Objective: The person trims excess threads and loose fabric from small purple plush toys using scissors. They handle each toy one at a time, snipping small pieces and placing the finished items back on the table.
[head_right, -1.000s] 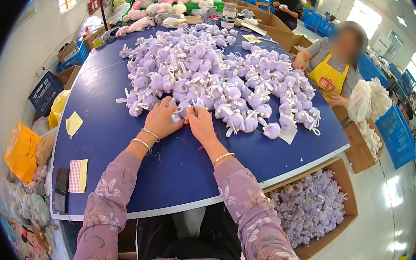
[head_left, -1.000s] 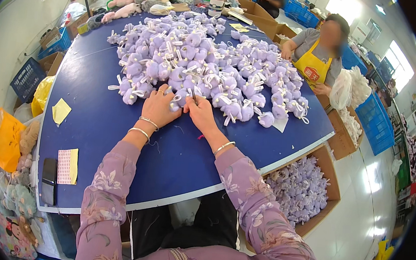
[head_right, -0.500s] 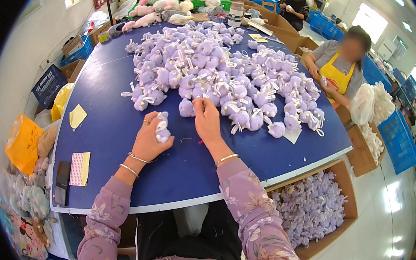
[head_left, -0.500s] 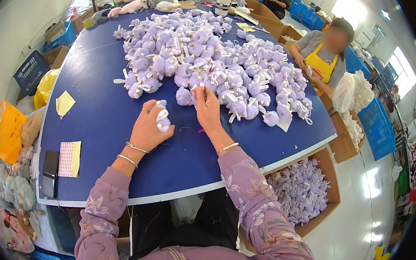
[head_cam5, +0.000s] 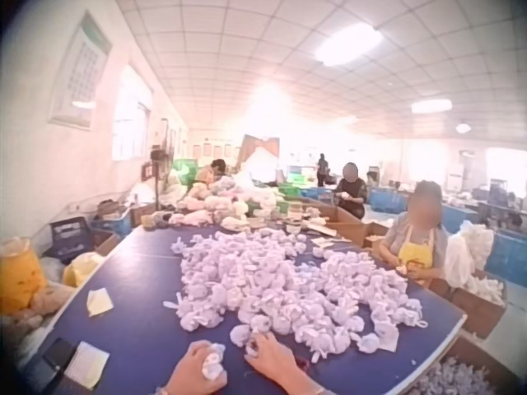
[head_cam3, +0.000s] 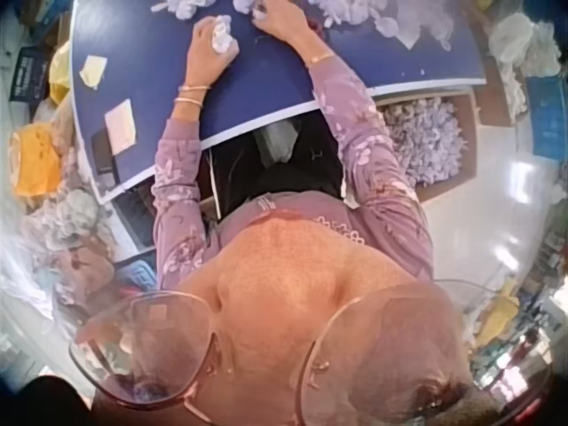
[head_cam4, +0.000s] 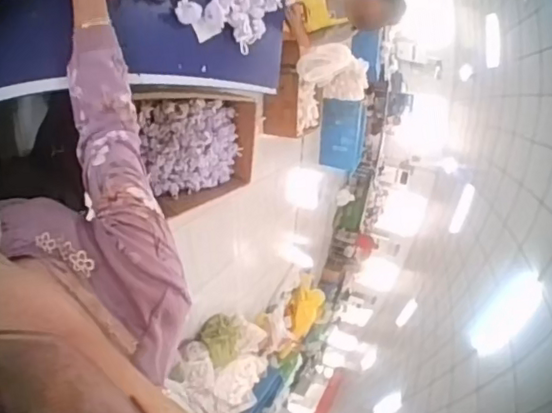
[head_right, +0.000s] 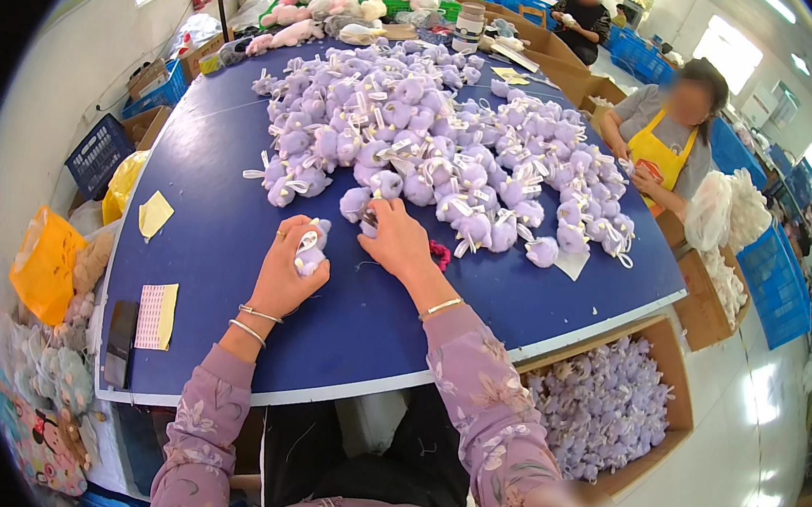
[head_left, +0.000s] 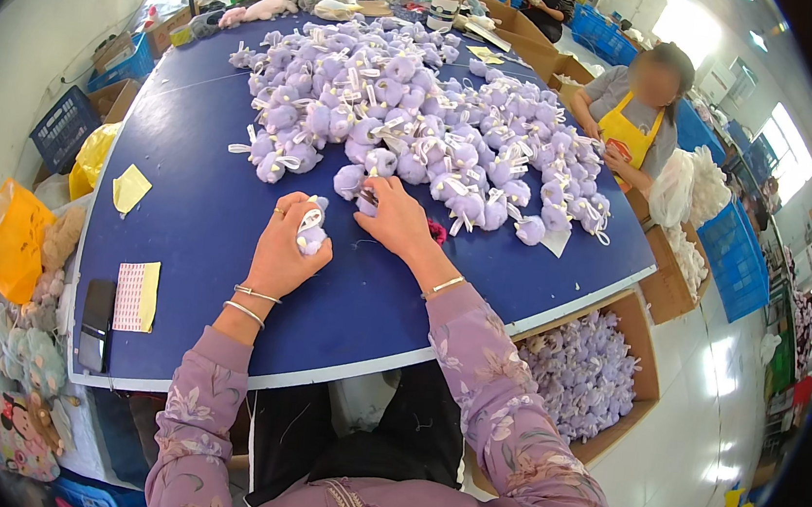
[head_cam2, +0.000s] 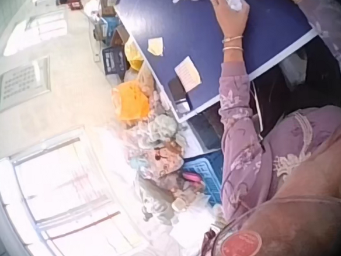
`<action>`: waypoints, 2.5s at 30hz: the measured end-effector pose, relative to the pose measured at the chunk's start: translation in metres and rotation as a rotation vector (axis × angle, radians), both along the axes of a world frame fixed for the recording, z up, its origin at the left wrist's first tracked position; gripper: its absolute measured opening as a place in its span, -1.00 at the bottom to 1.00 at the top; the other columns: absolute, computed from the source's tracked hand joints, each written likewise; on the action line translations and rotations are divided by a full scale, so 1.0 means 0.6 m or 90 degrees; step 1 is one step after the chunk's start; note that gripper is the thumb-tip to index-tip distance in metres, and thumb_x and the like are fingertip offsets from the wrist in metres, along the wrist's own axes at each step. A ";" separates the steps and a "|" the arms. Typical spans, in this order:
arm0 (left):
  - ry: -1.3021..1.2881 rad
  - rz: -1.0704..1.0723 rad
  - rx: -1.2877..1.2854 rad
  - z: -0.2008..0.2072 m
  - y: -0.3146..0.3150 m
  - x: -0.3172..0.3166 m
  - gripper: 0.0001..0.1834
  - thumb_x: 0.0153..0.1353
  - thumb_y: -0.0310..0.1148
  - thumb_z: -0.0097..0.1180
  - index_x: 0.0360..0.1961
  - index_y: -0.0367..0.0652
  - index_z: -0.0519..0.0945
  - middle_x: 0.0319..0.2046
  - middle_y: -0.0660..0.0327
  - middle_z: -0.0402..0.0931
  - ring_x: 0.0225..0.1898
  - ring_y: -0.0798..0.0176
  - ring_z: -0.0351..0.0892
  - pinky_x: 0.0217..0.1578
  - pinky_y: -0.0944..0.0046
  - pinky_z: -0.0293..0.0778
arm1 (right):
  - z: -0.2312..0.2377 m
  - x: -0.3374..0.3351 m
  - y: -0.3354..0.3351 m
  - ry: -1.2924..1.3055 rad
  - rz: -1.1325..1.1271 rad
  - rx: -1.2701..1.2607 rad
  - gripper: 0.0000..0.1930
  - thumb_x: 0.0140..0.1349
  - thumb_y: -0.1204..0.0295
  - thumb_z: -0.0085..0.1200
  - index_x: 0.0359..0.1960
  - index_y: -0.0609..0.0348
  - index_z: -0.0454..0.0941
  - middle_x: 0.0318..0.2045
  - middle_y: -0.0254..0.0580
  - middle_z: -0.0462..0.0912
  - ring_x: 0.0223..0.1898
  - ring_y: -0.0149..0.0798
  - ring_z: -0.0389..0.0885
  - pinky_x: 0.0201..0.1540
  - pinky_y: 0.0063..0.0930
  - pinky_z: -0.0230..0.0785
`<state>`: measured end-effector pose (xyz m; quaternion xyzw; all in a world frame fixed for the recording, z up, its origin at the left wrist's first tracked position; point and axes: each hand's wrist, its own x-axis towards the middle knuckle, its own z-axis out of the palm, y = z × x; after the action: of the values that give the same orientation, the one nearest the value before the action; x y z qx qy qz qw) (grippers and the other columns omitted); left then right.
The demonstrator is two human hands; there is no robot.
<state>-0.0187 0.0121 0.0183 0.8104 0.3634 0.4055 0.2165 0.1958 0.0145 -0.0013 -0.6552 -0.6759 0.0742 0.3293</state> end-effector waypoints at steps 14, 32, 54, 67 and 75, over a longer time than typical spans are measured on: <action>-0.131 -0.125 -0.141 0.001 0.000 -0.002 -0.55 -0.03 -0.34 0.28 -0.09 -0.21 0.47 0.00 0.07 0.35 -0.01 0.06 0.44 -0.01 0.17 0.43 | 0.009 -0.043 -0.021 0.514 0.268 -0.116 -0.61 0.30 0.14 0.11 -0.12 0.28 0.51 -0.31 -0.34 0.55 -0.28 -0.53 0.45 -0.24 -0.57 0.36; -0.367 -0.144 -0.437 0.001 0.006 -0.002 -0.71 0.11 -0.33 0.22 -0.18 -0.23 0.52 -0.36 0.29 0.52 -0.39 0.47 0.48 -0.34 0.39 0.47 | 0.031 -0.064 -0.041 0.687 0.331 -0.206 -0.62 0.36 0.15 0.02 -0.03 0.23 0.51 -0.34 -0.43 0.53 -0.44 -0.64 0.40 -0.50 -0.71 0.24; -0.002 -0.173 -0.070 -0.002 -0.005 0.004 -0.54 -0.05 -0.40 0.20 -0.02 -0.12 0.55 0.05 -0.02 0.48 0.14 -0.02 0.48 0.11 0.11 0.41 | 0.035 -0.056 -0.032 0.697 0.168 -0.226 -0.66 0.41 0.07 -0.13 -0.08 0.09 0.41 -0.51 -0.45 0.40 -0.63 -0.60 0.22 -0.61 -0.66 0.04; -0.364 -0.294 -0.483 -0.010 0.013 -0.011 -0.51 0.07 -0.39 0.12 0.09 -0.18 0.46 -0.15 0.31 0.48 -0.18 0.45 0.46 -0.13 0.37 0.43 | 0.050 -0.048 -0.037 0.538 0.264 -0.096 -0.49 0.22 0.42 0.15 0.20 0.15 0.31 -0.25 -0.39 0.47 -0.46 -0.60 0.35 -0.46 -0.64 0.26; -0.274 -0.297 -0.431 0.008 -0.003 -0.003 -0.47 0.07 -0.38 0.10 0.13 -0.19 0.44 -0.11 0.29 0.47 -0.14 0.45 0.45 -0.11 0.38 0.43 | 0.034 -0.045 -0.035 0.413 0.199 -0.026 -0.50 0.17 0.30 0.27 0.06 0.31 0.39 -0.13 -0.21 0.57 -0.15 -0.47 0.51 -0.11 -0.53 0.41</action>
<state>-0.0204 0.0104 0.0228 0.6515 0.2303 0.3633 0.6250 0.1689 -0.0064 0.0189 -0.4926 -0.6267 0.3414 0.4981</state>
